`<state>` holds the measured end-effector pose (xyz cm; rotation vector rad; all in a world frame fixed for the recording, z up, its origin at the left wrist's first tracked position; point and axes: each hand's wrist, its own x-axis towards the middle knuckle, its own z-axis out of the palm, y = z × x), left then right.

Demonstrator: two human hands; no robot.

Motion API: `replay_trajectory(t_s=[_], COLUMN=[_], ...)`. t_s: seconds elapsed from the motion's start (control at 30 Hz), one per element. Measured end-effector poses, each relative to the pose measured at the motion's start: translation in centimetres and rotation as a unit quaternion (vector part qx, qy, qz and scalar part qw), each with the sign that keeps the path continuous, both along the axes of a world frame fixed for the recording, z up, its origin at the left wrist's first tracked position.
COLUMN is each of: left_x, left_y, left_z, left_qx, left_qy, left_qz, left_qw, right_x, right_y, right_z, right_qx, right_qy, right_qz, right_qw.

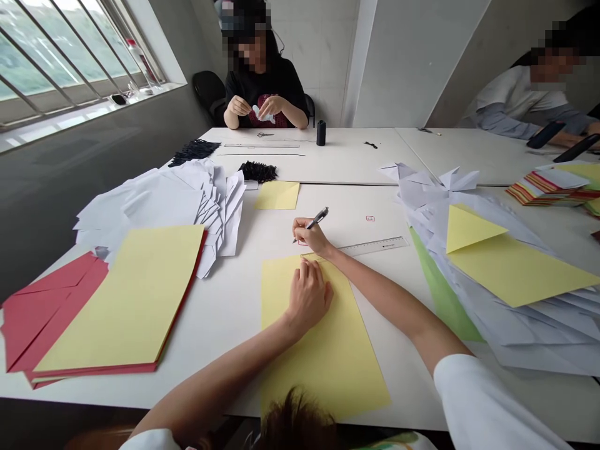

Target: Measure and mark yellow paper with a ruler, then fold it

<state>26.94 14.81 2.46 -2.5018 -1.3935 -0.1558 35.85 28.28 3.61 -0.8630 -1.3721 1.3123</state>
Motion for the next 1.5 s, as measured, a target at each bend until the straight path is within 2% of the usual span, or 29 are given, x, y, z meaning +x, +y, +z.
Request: replay_trajectory(t_s=[0.27,0.63,0.83,1.5], left_x=[0.0,0.0,0.1,0.1], left_y=[0.0,0.0,-0.1,0.0], left_z=[0.2,0.1,0.3,0.4], left_qx=[-0.009,-0.025,-0.024,-0.032], left_qy=[0.002,-0.014,0.010,0.007], left_qz=[0.005,0.010,0.015,0.011], left_qw=[1.000,1.000,1.000,0.999], right_x=[0.0,-0.1,-0.1,-0.1], right_y=[-0.2,-0.3,-0.5,-0.5], right_z=[-1.7,-1.8,-1.7,-1.5], right_qx=[0.008,0.021,0.023,0.021], right_qy=[-0.055,-0.128,-0.136,-0.134], right_qz=[-0.043,-0.054,-0.054,-0.050], right_qw=[0.997,0.990,0.989,0.989])
